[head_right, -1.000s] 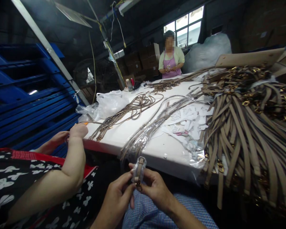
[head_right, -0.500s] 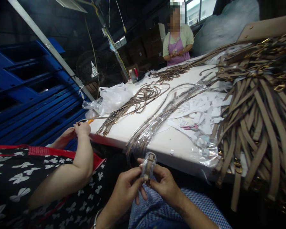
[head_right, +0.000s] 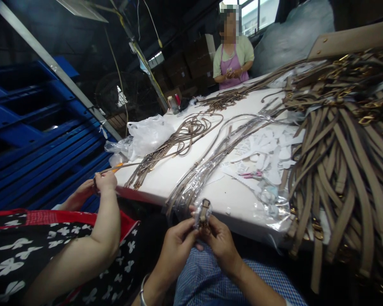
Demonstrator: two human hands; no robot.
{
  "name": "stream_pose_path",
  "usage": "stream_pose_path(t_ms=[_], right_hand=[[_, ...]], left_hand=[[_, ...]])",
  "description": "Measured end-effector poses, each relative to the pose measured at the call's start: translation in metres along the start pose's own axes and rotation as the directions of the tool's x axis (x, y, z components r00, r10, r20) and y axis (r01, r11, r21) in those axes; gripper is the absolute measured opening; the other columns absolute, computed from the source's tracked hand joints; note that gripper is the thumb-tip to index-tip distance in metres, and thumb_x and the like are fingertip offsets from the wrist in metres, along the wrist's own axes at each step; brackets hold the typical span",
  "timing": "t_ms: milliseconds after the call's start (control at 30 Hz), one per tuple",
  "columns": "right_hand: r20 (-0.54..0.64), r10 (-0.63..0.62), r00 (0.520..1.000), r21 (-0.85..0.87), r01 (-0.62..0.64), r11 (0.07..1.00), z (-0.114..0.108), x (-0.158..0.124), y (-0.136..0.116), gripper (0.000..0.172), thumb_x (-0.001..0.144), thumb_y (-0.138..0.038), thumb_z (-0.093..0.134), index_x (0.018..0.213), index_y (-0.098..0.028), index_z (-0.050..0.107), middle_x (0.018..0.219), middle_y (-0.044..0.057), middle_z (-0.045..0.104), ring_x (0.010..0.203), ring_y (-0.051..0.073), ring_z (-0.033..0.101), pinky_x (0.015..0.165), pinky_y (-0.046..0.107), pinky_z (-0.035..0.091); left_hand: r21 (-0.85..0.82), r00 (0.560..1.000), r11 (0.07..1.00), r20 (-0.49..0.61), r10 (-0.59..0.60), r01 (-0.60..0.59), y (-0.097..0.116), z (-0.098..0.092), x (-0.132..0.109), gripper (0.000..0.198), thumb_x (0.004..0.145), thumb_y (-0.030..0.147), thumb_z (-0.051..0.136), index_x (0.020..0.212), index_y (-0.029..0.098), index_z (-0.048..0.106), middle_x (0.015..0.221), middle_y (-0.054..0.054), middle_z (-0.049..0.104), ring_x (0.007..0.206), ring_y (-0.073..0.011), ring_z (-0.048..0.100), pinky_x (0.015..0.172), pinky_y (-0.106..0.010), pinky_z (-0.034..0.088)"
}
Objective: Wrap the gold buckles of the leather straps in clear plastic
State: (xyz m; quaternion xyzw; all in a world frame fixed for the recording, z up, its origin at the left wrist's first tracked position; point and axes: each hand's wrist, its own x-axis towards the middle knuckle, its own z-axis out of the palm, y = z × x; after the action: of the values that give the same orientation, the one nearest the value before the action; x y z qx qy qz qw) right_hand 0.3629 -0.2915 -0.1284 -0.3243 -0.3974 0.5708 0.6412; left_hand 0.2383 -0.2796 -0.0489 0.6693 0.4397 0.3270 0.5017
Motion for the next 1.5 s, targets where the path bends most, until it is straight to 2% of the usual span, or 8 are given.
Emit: stream_pose_path(t_ms=[67,233,600,833,1033,1300,1400,1500], right_hand=[[-0.025,0.047,0.999,0.066,-0.045,0.997,0.000,0.001,0.001,0.057,0.078,-0.056,0.068,0.124,-0.023,0.065,0.114,0.013,0.068,0.082,0.027,0.066,0.067,0.037,0.057],[-0.037,0.093,0.995,0.161,-0.086,0.983,0.000,0.003,0.003,0.059,0.075,-0.055,0.072,0.123,-0.022,0.065,0.097,0.012,0.071,0.062,0.020,0.063,0.058,0.035,0.055],[-0.035,0.066,0.997,0.168,-0.060,0.984,0.002,0.015,-0.002,0.056,0.078,-0.052,0.070,0.124,-0.021,0.064,0.117,0.014,0.067,0.084,0.027,0.066,0.072,0.039,0.057],[-0.006,0.006,1.000,0.178,-0.005,0.984,0.002,0.016,0.003,0.043,0.091,-0.045,0.055,0.129,-0.025,0.060,0.141,0.010,0.053,0.127,0.032,0.050,0.100,0.044,0.046],[0.132,-0.019,0.991,-0.169,0.041,0.985,-0.010,0.026,-0.021,0.041,0.096,-0.043,0.046,0.131,-0.026,0.059,0.137,0.007,0.058,0.125,0.029,0.053,0.106,0.043,0.041],[-0.170,-0.277,0.946,-0.660,0.099,0.745,-0.024,0.028,-0.045,0.023,0.088,-0.040,0.060,0.098,-0.025,0.075,0.096,0.005,0.076,0.087,0.024,0.071,0.083,0.035,0.055],[-0.194,-0.356,0.914,-0.879,-0.001,0.477,-0.054,0.058,-0.067,0.024,0.090,-0.035,0.057,0.106,-0.023,0.070,0.103,0.006,0.074,0.080,0.022,0.069,0.080,0.034,0.053],[-0.158,-0.270,0.950,-0.982,-0.123,0.144,-0.085,0.101,-0.084,0.030,0.088,-0.026,0.056,0.116,-0.017,0.065,0.115,0.012,0.069,0.099,0.026,0.064,0.090,0.038,0.046]], left_hand=[[-0.080,0.996,0.994,0.046,-0.075,0.079,0.001,0.002,0.004,0.027,0.090,0.028,0.058,0.110,0.015,0.069,0.096,-0.008,0.071,0.053,-0.0111,0.064,0.048,-0.019,0.052],[-0.182,0.982,0.971,0.139,-0.128,0.153,0.001,-0.001,0.011,0.031,0.089,0.036,0.060,0.098,0.007,0.068,0.059,-0.003,0.063,0.051,-0.0136,0.064,0.051,-0.021,0.054],[-0.303,0.994,0.947,0.027,-0.107,0.110,-0.004,0.008,0.017,0.036,0.086,0.035,0.066,0.116,0.015,0.070,0.095,-0.009,0.073,0.063,-0.0122,0.065,0.054,-0.018,0.053],[-0.242,0.989,0.970,-0.141,-0.035,0.000,-0.009,0.014,0.022,0.030,0.085,0.030,0.067,0.112,0.019,0.072,0.105,-0.007,0.074,0.101,-0.0233,0.067,0.095,-0.032,0.051],[-0.333,0.991,0.942,-0.098,-0.090,0.052,-0.010,0.012,0.021,0.038,0.086,0.036,0.065,0.118,0.014,0.069,0.099,-0.010,0.075,0.079,-0.0209,0.071,0.076,-0.033,0.058],[-0.303,0.985,0.953,-0.157,-0.073,0.022,-0.004,-0.002,0.029,0.033,0.087,0.037,0.064,0.106,0.010,0.072,0.091,-0.010,0.075,0.075,-0.0204,0.071,0.070,-0.028,0.059],[-0.233,0.977,0.972,-0.208,-0.034,-0.016,-0.004,-0.011,0.037,0.032,0.085,0.037,0.065,0.104,0.012,0.074,0.086,-0.009,0.076,0.076,-0.0220,0.072,0.072,-0.030,0.060],[-0.186,0.974,0.981,-0.227,0.010,-0.053,-0.008,-0.013,0.046,0.034,0.085,0.038,0.066,0.107,0.013,0.073,0.083,-0.009,0.076,0.075,-0.0226,0.072,0.073,-0.031,0.060]])
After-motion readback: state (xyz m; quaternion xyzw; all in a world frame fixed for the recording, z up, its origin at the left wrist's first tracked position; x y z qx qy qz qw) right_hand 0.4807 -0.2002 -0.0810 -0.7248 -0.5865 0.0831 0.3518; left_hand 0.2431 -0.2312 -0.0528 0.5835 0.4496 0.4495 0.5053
